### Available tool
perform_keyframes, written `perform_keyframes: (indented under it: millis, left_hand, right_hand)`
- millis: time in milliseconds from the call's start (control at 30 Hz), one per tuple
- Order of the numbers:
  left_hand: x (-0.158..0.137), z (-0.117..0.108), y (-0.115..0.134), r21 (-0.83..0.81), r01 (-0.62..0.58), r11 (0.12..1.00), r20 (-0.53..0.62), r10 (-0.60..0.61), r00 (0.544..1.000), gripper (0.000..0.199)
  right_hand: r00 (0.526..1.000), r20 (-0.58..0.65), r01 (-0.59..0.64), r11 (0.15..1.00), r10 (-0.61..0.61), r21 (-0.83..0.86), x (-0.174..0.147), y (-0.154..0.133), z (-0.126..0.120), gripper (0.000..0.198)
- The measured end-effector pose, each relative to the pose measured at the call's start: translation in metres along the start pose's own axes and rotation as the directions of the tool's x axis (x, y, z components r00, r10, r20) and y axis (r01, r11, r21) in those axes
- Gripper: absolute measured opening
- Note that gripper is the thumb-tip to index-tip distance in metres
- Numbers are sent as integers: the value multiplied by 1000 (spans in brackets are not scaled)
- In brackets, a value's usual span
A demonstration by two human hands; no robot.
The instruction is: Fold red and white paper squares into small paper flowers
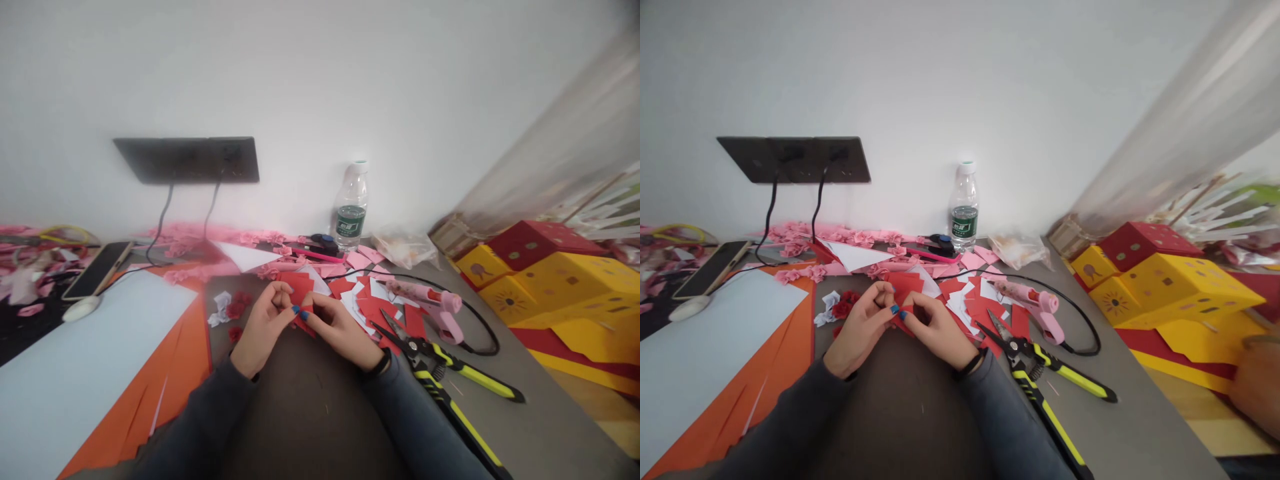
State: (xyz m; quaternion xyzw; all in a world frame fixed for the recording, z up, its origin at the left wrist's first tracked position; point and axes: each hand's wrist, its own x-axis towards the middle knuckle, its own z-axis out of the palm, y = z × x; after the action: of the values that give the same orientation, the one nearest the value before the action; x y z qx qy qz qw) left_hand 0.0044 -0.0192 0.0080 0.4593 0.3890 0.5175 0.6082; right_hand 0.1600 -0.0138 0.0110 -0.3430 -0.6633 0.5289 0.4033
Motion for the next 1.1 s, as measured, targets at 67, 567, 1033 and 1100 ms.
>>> perform_keyframes:
  millis: [67, 567, 1033, 1100]
  left_hand:
    - [0, 0, 0, 2, 5, 1000, -4, -5, 1000, 23]
    - [2, -4, 3, 182, -55, 982, 77, 41, 996, 15]
    - [3, -7, 2, 306, -108, 946, -8, 116, 993, 9]
    - [3, -7, 2, 281, -124, 952, -33, 139, 990, 9]
  right_hand:
    - [1000, -16, -13, 1000, 13, 13, 0, 1, 1, 25]
    - [993, -65, -71, 951, 95, 302, 3, 8, 2, 32]
    - [990, -105, -60, 956, 94, 286, 3, 13, 3, 32]
    - [990, -117, -53, 971, 82, 233, 3, 13, 4, 33]
